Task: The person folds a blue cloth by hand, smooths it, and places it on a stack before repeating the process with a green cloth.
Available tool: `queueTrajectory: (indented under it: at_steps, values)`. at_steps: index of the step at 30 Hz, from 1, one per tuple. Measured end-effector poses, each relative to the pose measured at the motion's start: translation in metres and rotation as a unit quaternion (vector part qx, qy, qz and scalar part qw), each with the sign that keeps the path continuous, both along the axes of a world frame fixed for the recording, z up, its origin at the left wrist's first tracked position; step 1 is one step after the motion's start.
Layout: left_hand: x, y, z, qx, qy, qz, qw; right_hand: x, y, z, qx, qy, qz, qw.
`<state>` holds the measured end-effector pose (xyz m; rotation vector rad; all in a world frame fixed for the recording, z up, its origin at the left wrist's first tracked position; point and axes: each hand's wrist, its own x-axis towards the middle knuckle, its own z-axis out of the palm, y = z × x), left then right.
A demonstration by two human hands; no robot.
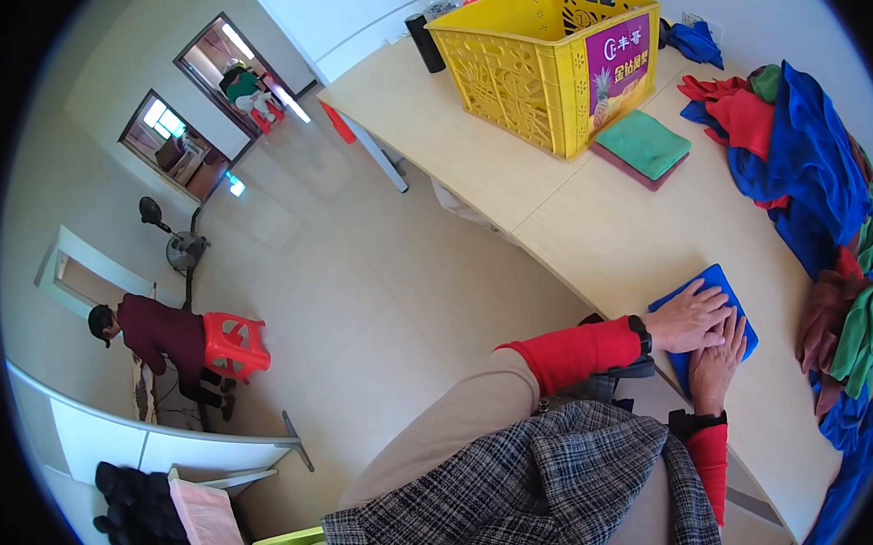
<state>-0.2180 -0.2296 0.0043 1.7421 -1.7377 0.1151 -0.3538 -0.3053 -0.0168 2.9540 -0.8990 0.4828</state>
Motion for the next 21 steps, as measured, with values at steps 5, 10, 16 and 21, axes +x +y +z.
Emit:
queueTrajectory:
  at_steps: [5,10,16,21]
  values:
    - [0.008,-0.008,0.011,0.116,0.047,-0.017,0.992,-0.012,-0.001,0.002,0.005,0.010,-0.006,1.000]
    - [0.016,-0.018,-0.011,0.095,0.003,0.006,0.995,0.002,0.008,0.015,0.029,-0.005,-0.010,1.000]
    - [0.018,-0.015,-0.009,0.121,0.039,0.035,0.991,-0.003,0.011,0.024,0.059,0.001,-0.020,0.998]
    - [0.019,-0.013,-0.007,0.117,0.053,0.046,0.991,-0.003,0.009,0.021,0.054,0.011,-0.028,0.998]
